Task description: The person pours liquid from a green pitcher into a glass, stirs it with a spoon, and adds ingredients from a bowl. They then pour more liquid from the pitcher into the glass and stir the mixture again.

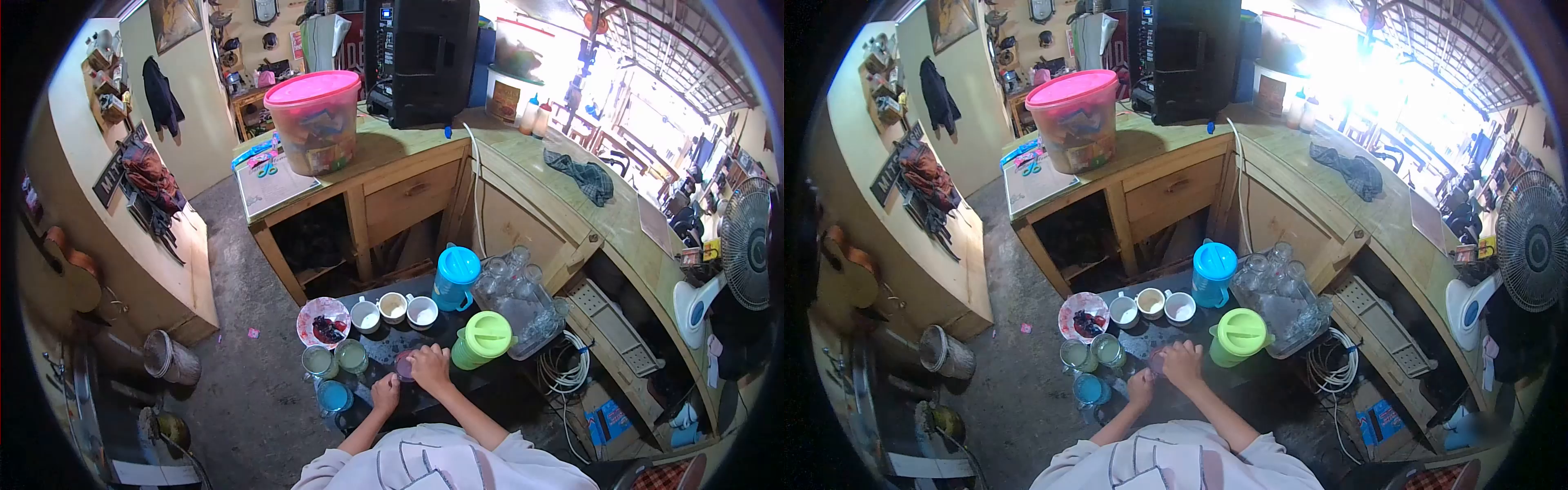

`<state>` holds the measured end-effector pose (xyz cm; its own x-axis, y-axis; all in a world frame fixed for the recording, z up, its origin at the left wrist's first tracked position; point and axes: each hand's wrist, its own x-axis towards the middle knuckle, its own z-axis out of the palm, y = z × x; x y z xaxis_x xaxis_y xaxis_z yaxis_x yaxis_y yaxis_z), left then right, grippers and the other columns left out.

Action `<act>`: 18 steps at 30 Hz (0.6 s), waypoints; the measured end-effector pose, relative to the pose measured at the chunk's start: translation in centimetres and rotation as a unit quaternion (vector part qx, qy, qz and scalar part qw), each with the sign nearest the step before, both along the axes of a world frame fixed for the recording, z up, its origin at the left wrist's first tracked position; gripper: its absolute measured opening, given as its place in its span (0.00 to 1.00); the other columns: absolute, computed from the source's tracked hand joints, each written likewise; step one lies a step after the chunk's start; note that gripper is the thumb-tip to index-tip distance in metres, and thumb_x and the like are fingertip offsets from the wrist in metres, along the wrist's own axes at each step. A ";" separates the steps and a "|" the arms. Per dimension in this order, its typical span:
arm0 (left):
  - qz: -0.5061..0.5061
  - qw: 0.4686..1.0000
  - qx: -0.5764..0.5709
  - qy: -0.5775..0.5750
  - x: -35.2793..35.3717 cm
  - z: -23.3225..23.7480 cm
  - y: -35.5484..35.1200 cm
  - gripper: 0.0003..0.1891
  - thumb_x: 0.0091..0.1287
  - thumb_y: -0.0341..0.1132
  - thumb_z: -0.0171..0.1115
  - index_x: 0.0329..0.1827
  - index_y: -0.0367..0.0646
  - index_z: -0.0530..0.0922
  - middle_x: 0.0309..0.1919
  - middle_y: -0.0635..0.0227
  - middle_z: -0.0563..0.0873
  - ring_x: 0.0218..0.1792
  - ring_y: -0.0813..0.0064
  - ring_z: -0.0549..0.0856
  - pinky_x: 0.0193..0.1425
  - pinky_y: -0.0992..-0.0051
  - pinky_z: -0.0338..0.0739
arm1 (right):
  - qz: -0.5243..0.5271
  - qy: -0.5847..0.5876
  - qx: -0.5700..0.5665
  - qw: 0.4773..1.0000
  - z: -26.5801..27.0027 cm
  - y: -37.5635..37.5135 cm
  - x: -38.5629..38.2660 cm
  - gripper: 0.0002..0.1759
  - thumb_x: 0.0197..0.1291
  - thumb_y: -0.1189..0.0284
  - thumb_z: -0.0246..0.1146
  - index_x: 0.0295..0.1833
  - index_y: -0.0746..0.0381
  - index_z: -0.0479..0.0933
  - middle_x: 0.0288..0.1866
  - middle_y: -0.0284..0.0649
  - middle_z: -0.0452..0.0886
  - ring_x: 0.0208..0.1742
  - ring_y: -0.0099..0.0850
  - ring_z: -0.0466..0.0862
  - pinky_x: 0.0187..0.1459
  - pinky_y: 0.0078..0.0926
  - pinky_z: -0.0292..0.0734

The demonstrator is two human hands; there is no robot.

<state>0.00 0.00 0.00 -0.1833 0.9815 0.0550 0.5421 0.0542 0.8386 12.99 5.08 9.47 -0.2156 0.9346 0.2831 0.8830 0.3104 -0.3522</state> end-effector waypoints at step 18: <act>-0.007 1.000 0.000 -0.003 0.6 0.4 0.2 0.24 0.66 0.51 0.41 0.25 0.40 0.73 0.21 0.47 0.75 0.30 0.42 0.77 0.31 0.52 0.67 | -0.002 0.023 0.030 0.999 1.0 0.0 0.5 0.07 0.50 0.66 0.60 0.27 0.55 0.79 0.26 0.35 0.76 0.33 0.36 0.74 0.36 0.38 0.63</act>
<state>0.62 0.19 0.42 -0.1691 0.9841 0.0540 0.5381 0.0463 0.8416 13.53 5.10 10.50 -0.1968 0.9164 0.3485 0.8682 0.3281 -0.3724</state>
